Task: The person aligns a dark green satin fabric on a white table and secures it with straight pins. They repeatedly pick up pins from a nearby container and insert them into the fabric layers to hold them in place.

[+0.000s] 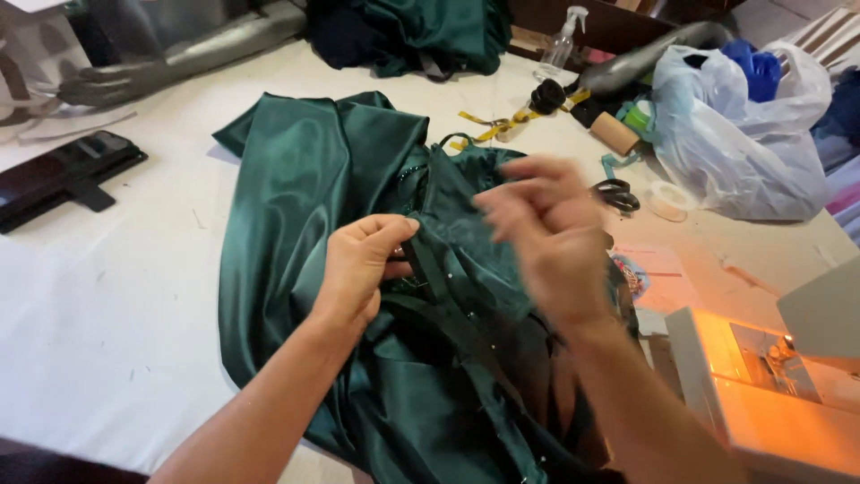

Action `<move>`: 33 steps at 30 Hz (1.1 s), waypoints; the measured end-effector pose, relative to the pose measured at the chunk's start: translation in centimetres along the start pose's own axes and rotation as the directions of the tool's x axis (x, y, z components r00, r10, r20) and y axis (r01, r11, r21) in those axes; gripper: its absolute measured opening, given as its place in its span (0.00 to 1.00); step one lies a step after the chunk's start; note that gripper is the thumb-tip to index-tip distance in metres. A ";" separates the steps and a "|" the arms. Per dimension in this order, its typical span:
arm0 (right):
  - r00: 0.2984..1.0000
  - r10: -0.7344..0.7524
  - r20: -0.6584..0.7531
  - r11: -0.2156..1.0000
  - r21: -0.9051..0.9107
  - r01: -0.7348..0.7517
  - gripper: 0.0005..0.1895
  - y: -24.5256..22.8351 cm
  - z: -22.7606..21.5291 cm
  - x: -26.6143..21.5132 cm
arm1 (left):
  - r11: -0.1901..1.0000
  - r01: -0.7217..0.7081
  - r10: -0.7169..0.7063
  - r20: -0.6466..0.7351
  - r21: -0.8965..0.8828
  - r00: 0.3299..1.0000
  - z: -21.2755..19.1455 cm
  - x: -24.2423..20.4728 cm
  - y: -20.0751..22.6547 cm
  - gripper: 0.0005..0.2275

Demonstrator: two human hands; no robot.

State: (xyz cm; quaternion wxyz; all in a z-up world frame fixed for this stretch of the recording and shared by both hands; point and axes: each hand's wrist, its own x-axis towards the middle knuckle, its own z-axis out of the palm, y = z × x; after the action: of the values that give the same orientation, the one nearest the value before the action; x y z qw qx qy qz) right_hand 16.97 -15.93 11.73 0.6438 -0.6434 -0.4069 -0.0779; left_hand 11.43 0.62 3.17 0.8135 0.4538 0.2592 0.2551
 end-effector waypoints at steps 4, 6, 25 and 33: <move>1.000 -0.011 0.017 0.998 0.057 0.010 0.07 2.6 3.5 -0.7 | 1.000 -0.009 0.008 -0.027 -0.005 1.000 -0.2 -0.1 0.5 0.04; 0.997 0.053 -0.050 0.997 0.055 -0.050 0.06 4.9 3.5 -0.7 | 1.000 0.001 -0.002 -0.038 -0.024 0.999 -0.2 0.1 0.3 0.04; 0.975 0.207 -0.086 0.963 0.194 -0.188 0.07 6.6 4.6 -2.1 | 0.997 -0.037 0.036 -0.017 -0.060 0.999 0.5 -1.1 0.8 0.03; 0.986 0.142 -0.088 0.986 0.098 -0.134 0.07 5.8 4.7 -2.3 | 0.994 -0.064 0.063 -0.018 -0.092 0.998 0.3 -1.1 0.8 0.03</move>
State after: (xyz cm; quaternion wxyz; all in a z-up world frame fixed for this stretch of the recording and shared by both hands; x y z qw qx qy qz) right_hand 17.13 -11.82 5.08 0.6953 -0.6352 -0.3334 -0.0447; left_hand 10.72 0.09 4.19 0.8232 0.4215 0.2385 0.2961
